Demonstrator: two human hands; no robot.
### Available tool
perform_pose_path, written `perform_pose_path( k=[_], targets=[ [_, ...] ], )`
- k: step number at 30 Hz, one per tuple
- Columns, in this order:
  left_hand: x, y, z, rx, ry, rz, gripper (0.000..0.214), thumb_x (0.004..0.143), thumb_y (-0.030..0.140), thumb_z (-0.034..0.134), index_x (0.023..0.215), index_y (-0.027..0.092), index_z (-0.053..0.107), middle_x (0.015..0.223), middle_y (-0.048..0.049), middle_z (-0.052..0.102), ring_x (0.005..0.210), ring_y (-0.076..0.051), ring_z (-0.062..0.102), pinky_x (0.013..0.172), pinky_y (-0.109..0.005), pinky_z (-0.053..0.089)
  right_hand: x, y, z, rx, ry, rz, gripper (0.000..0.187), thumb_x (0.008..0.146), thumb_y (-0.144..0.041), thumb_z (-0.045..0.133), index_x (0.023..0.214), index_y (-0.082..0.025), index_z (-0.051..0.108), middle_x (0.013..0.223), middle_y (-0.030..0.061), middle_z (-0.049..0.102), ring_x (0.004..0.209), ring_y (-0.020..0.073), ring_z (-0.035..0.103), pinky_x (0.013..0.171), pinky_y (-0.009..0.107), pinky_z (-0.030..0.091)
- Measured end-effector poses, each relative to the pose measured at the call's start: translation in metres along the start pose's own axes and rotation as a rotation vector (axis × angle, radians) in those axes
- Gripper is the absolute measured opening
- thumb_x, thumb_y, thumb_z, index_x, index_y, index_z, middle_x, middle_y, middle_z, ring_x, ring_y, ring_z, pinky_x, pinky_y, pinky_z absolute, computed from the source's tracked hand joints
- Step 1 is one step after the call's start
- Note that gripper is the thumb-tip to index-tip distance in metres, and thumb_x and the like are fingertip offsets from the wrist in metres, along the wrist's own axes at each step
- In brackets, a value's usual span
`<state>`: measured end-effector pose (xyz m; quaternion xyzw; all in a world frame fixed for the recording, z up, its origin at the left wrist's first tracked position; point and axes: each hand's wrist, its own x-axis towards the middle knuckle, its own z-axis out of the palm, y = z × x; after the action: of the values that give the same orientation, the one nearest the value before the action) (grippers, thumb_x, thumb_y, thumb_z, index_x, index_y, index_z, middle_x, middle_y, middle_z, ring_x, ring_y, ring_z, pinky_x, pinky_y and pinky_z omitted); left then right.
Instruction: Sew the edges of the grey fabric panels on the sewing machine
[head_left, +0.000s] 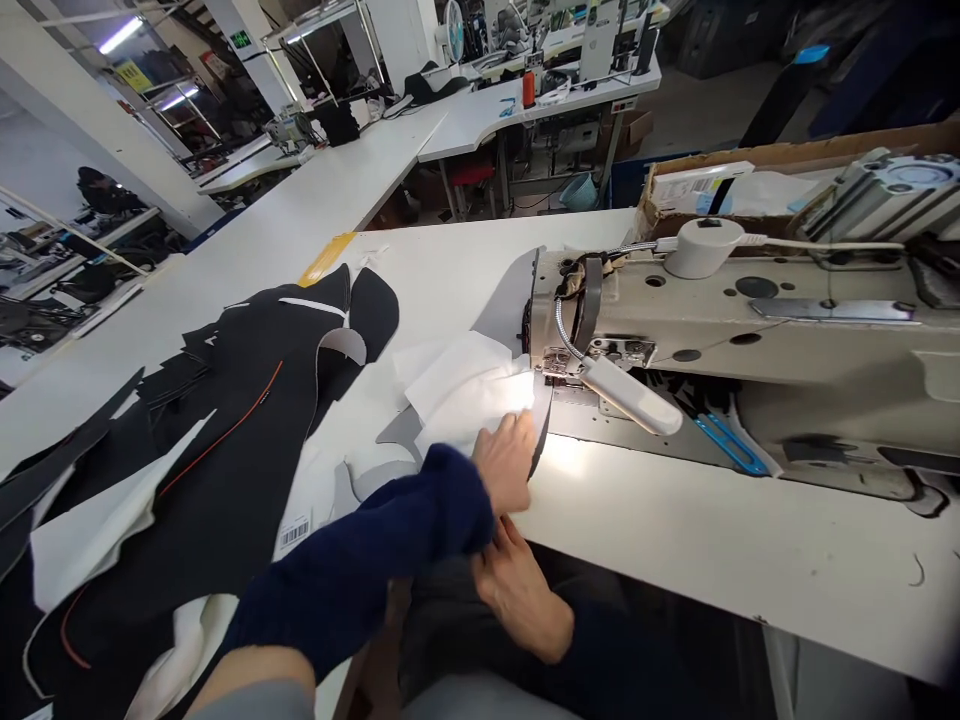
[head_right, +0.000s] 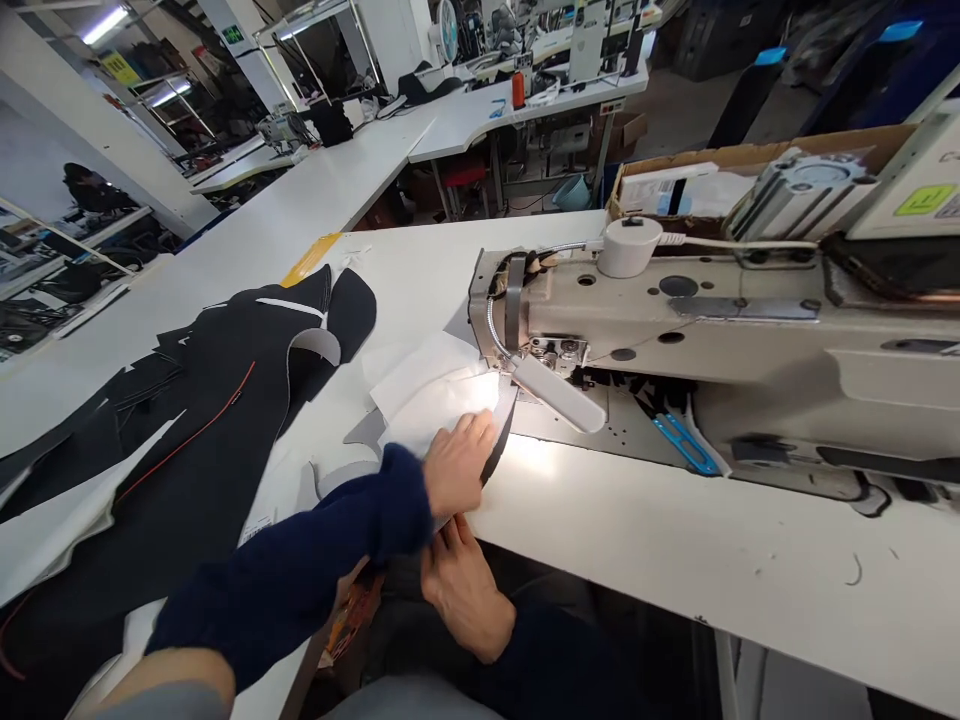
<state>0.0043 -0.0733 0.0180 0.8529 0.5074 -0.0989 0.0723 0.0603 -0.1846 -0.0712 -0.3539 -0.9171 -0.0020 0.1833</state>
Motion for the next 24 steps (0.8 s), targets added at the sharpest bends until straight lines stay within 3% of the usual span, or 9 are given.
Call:
perform_pose_path(
  k=[3,6,10,17,24],
  targets=[
    [-0.039,0.005,0.012,0.074,-0.020,0.035,0.058,0.077,0.011,0.048,0.134,0.018,0.041,0.149,-0.0070,0.030,0.120,-0.027,0.041,0.079,-0.037,0.048,-0.008,-0.007,0.007,0.091,-0.025,0.010,0.037,0.078,-0.006,0.052,0.111,-0.013,0.066,0.115,0.0161,0.063,0.113,0.0302,0.052,0.098,0.052,0.041],
    [-0.051,0.011,0.021,0.095,-0.031,0.003,0.053,0.087,0.005,0.032,0.136,0.020,0.043,0.148,-0.0024,0.034,0.114,-0.023,0.046,0.081,-0.035,0.048,-0.009,-0.011,0.013,0.165,-0.041,0.045,0.041,0.078,-0.008,0.048,0.112,-0.020,0.067,0.119,0.0130,0.062,0.116,0.0311,0.050,0.097,0.055,0.041],
    [-0.039,0.015,0.023,0.062,-0.023,0.002,0.050,0.091,0.005,0.025,0.135,0.016,0.046,0.144,-0.0046,0.042,0.105,-0.022,0.050,0.086,-0.037,0.045,-0.007,-0.011,0.011,0.169,-0.050,0.076,0.045,0.077,-0.007,0.045,0.111,-0.023,0.068,0.117,0.0119,0.063,0.115,0.0318,0.051,0.098,0.055,0.040],
    [-0.013,0.006,0.020,0.146,0.060,0.139,0.042,0.087,0.007,0.037,0.126,0.010,0.052,0.136,-0.0109,0.046,0.103,-0.024,0.048,0.090,-0.040,0.038,-0.004,0.000,-0.005,0.165,-0.047,0.093,0.044,0.078,-0.006,0.049,0.115,-0.023,0.066,0.118,0.0100,0.064,0.116,0.0297,0.052,0.103,0.054,0.038],
    [0.016,0.002,0.014,0.203,0.074,0.152,0.028,0.086,0.010,0.046,0.110,0.013,0.062,0.122,-0.0116,0.054,0.100,-0.022,0.048,0.080,-0.037,0.038,0.012,0.011,0.004,0.055,0.076,0.146,0.041,0.083,-0.009,0.051,0.121,-0.021,0.061,0.121,0.0093,0.062,0.115,0.0295,0.052,0.108,0.058,0.031]
  ],
)
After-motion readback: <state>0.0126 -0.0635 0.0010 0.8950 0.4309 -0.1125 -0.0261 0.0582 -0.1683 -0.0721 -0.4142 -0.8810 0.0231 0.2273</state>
